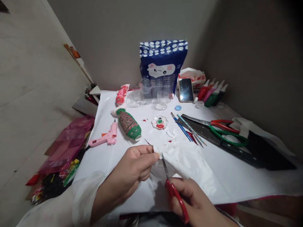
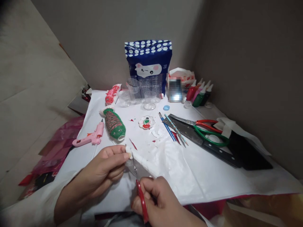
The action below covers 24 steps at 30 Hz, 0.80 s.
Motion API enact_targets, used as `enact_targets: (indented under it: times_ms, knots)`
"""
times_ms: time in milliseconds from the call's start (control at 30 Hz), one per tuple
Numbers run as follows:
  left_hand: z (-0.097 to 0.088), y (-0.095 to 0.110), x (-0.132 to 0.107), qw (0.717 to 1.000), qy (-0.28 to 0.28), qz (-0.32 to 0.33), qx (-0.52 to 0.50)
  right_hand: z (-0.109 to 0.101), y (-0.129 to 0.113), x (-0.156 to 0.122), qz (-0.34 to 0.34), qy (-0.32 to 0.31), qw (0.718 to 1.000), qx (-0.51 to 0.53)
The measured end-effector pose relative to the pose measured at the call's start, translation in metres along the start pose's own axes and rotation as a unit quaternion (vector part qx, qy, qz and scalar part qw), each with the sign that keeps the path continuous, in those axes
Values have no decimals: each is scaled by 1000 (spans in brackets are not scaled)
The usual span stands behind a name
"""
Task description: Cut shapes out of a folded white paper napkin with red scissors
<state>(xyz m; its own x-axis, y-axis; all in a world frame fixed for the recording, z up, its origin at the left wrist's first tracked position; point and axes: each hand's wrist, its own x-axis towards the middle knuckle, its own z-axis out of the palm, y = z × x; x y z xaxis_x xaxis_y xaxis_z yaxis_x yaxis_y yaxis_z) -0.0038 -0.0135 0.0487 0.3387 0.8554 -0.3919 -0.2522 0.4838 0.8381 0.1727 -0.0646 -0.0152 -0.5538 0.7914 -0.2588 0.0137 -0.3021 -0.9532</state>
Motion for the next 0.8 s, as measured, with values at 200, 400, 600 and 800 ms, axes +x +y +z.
enact_targets:
  times_ms: [200,400,600,800]
  knots:
    - [-1,-1,1,1000,5,11,7,-6,1,-3,-10,-16,1000,4]
    - [1,-2,0,999,19,21,43,-8,-8,-7,19,-12,1000,6]
    - [1,-3,0,995,16,50,82,-10,-13,-12,67,-3,998,-8]
    - [-6,1,-1,993,-12,17,120,-14,-9,-17,115,-15,992,-42]
